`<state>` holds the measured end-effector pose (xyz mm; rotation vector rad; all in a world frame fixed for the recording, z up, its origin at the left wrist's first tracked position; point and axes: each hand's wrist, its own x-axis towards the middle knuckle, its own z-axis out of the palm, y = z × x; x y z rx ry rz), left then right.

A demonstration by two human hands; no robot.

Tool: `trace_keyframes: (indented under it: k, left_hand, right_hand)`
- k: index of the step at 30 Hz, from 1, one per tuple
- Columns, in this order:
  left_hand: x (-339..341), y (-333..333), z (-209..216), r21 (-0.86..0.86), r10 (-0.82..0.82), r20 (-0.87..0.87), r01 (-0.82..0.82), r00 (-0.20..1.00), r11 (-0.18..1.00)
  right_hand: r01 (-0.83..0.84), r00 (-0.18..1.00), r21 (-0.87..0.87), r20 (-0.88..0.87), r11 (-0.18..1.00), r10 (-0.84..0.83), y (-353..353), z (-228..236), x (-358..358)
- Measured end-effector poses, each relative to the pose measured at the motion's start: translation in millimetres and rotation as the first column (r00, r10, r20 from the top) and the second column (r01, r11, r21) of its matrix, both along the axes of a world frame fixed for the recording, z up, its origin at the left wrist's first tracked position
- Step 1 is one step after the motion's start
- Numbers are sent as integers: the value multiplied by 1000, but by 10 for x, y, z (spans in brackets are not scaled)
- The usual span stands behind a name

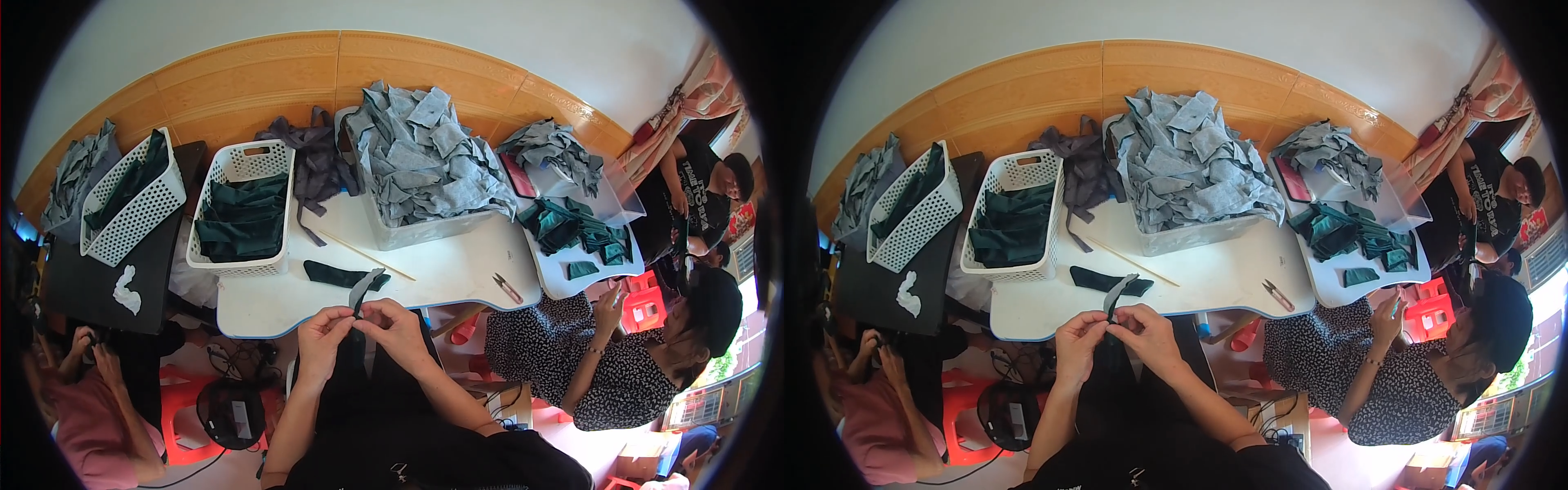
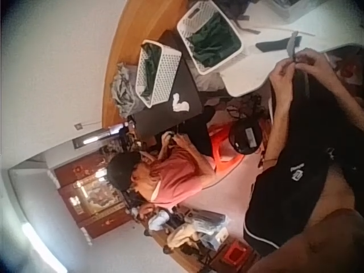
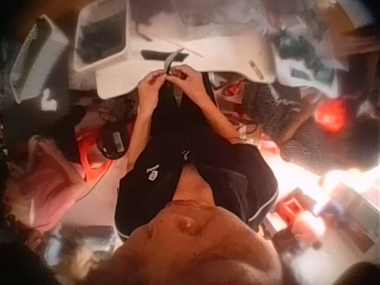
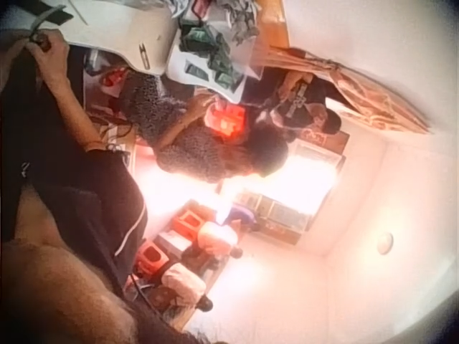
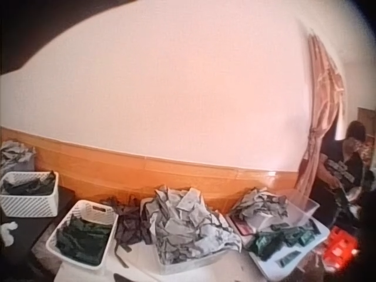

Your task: The recorder uses a wooden stick to turn small green and grey fabric pieces inside out.

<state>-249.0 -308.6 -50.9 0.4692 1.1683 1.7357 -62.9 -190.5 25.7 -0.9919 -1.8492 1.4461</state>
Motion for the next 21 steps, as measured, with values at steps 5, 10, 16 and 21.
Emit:
trace_keyframes:
  k: [5,10,16,21]
  left_hand:
    - [11,-65,-111,-45,-9,-189,1,982,999]
    - [35,2,-216,-62,-30,-132,22,991,998]
    - [80,169,-343,-75,-57,-66,52,996,996]
    - [189,212,-488,-61,-42,-191,31,981,998]
  right_hand:
    - [-14,1000,111,-3,994,14,14,-159,65]
    - [-10,1000,1,8,1000,10,45,-256,83]
    - [10,997,-51,74,999,-6,73,-167,72]
    - [6,986,190,161,982,-37,139,-186,46]
